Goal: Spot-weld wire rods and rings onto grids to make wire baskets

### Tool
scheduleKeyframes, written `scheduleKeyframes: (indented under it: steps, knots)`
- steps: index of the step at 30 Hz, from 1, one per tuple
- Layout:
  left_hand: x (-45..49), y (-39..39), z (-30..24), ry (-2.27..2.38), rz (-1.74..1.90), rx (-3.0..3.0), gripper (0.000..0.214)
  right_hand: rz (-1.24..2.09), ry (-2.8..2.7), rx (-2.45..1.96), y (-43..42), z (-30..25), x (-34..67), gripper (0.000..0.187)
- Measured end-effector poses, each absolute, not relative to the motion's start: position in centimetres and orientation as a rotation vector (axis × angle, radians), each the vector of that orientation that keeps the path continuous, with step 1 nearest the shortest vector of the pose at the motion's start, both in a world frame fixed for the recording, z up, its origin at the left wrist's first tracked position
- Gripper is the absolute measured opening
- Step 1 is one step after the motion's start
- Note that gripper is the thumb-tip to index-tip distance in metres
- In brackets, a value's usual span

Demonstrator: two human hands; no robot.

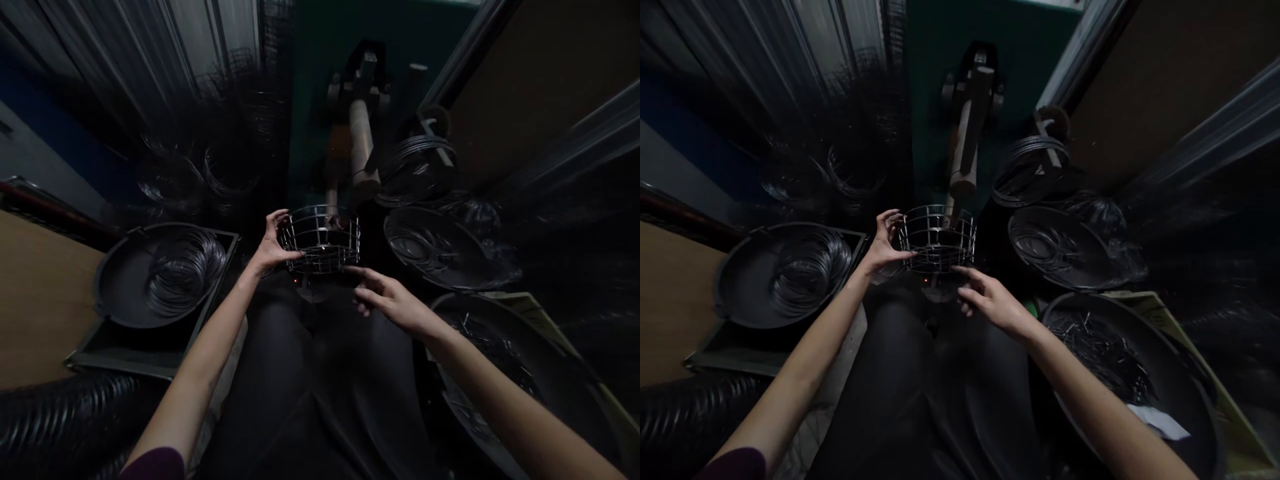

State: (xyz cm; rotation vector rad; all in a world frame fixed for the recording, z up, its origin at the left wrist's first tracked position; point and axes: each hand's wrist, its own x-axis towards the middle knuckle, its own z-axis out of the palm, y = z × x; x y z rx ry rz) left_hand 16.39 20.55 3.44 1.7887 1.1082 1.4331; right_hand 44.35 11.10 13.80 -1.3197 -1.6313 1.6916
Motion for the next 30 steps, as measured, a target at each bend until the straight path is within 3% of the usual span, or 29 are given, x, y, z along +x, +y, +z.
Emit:
scheduleKeyframes:
  steps: [2, 6, 9, 13, 16, 30]
  knots:
    - [16.4, 19.2, 5.3, 1.113, 1.415, 1.975, 0.095, 1.615, -1.758, -1.318, 12.0, 14.9, 43.3, 0.070]
    - [17.6, 17.2, 8.1, 1.176, 1.196, 2.215, 0.080, 1.544, -1.955, -1.364, 15.1, 16.0, 41.0, 0.035]
    - [19.1, 17.1, 8.8, 1.231, 1.080, 2.306, 0.069, 1.129, -2.190, -1.526, 16.4, 15.8, 39.9, 0.022]
    - [20.7, 17.7, 8.6, 1.292, 1.034, 2.315, 0.061, 0.323, -2.634, -1.593, 15.6, 15.0, 39.8, 0.038]
    - [21.5, 18.0, 8.5, 1.308, 1.028, 2.287, 0.055, 0.045, -2.846, -1.597, 14.6, 14.7, 40.4, 0.045]
    - [22.3, 18.9, 9.7, 1.287, 0.982, 2.291, 0.055, -0.216, -2.833, -1.469, 15.3, 13.8, 42.1, 0.037]
